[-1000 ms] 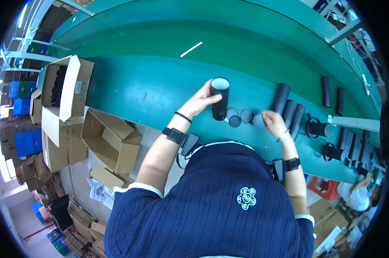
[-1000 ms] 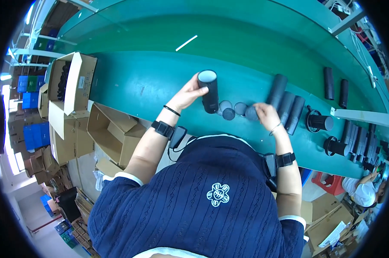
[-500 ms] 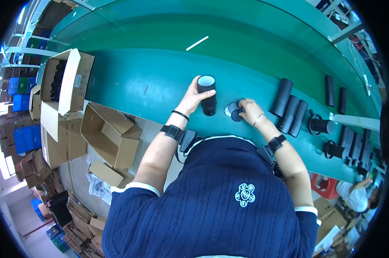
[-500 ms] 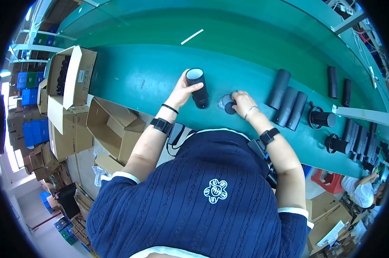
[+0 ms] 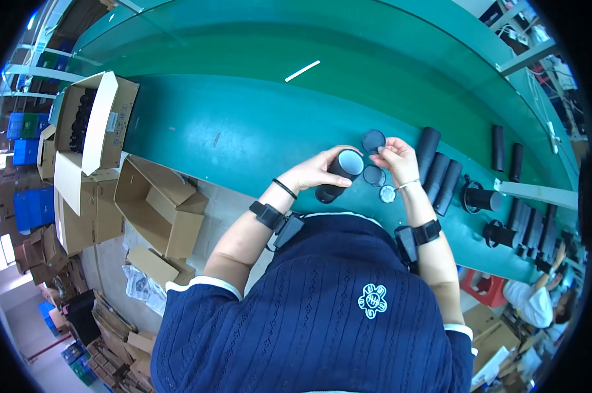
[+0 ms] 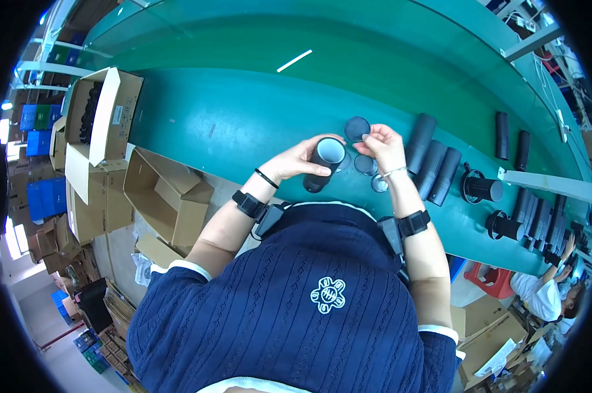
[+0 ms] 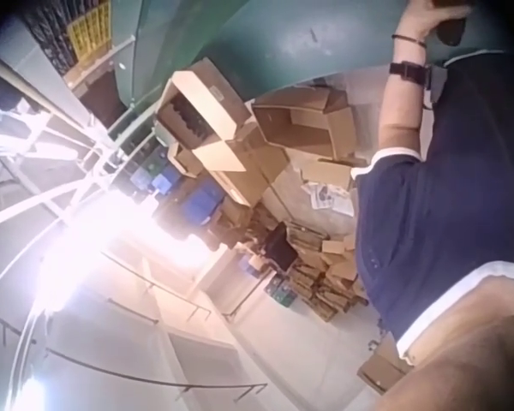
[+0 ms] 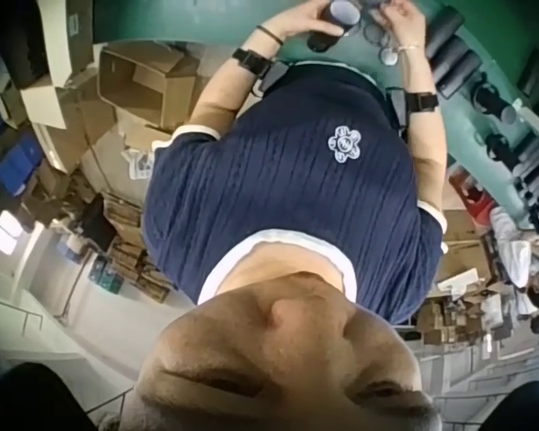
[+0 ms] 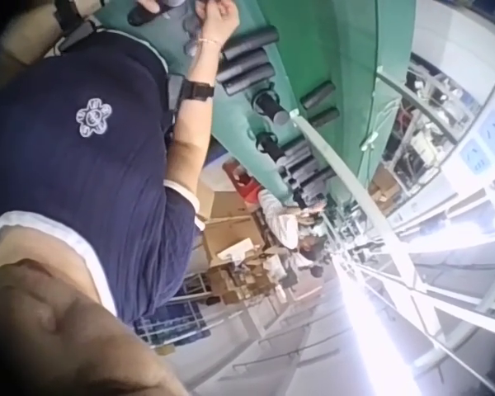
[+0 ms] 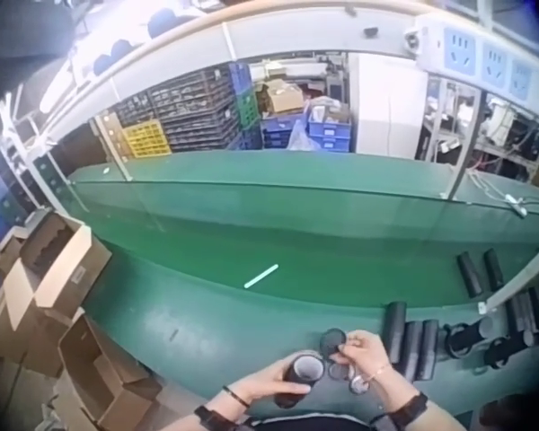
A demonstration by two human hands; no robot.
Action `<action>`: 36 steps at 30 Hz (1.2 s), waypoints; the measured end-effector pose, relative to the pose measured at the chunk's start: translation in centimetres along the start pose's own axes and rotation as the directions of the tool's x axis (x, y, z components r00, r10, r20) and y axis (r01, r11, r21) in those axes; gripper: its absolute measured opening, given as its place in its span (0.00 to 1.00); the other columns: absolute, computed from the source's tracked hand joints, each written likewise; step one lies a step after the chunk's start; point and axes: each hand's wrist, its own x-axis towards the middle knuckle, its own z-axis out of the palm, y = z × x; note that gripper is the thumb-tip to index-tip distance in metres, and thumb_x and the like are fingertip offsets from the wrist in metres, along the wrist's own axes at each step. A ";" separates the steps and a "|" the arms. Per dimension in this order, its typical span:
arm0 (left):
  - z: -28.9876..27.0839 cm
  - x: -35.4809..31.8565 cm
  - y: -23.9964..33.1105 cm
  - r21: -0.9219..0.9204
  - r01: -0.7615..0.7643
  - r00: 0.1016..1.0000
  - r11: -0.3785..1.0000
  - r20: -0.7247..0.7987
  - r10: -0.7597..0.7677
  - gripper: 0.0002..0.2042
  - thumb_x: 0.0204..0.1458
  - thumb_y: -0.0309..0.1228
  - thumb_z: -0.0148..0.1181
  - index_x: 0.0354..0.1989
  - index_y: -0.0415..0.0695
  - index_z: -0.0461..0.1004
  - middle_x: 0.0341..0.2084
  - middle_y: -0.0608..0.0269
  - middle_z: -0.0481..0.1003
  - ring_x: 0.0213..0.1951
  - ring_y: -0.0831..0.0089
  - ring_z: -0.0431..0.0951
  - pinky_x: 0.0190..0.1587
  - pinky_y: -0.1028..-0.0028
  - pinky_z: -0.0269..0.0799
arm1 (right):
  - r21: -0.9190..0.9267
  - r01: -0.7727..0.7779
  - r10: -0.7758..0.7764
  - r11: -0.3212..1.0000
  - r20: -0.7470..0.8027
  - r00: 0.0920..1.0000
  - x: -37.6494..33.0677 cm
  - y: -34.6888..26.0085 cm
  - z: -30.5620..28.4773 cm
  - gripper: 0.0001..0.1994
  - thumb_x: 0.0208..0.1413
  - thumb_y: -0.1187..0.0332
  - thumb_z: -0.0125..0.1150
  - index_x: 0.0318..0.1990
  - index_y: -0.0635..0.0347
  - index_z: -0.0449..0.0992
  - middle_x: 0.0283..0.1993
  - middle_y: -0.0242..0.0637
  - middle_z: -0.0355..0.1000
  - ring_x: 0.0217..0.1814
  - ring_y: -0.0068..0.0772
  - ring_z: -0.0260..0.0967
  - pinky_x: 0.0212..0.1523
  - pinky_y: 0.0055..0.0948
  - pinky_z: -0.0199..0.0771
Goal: The person removes binoculars from a box, places them on a workbench, and fits lens caps onto them by hand. After capping the binoculars, the person places them into a different box and then arranges cardboard sheets inside another box.
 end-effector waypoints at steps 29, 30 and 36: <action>0.7 0.0 -2.1 0.657 -0.142 0.946 0.740 -0.131 0.297 0.35 0.40 0.34 0.70 0.58 0.40 0.61 0.52 0.51 0.65 0.57 0.55 0.64 0.60 0.63 0.58 | -0.620 0.592 -0.299 0.514 0.517 0.802 -4.2 -2.1 3.5 0.29 0.35 0.77 0.71 0.52 0.59 0.73 0.53 0.41 0.69 0.56 0.39 0.67 0.55 0.33 0.69; 0.6 0.1 -2.2 0.664 -0.164 0.936 0.729 -0.130 0.328 0.34 0.40 0.35 0.70 0.57 0.42 0.62 0.50 0.51 0.67 0.55 0.53 0.65 0.59 0.60 0.59 | -0.620 0.591 -0.293 0.516 0.521 0.802 -4.3 -2.0 3.6 0.29 0.35 0.77 0.71 0.52 0.59 0.73 0.53 0.41 0.69 0.56 0.39 0.67 0.55 0.33 0.69; 0.9 -0.2 -1.8 0.693 -0.171 0.933 0.700 -0.114 0.340 0.32 0.44 0.48 0.66 0.54 0.43 0.64 0.49 0.49 0.67 0.54 0.51 0.66 0.56 0.57 0.60 | -0.649 0.616 -0.333 0.447 0.519 0.787 -4.6 -1.8 3.7 0.28 0.34 0.77 0.70 0.51 0.60 0.75 0.51 0.43 0.71 0.55 0.42 0.68 0.55 0.33 0.70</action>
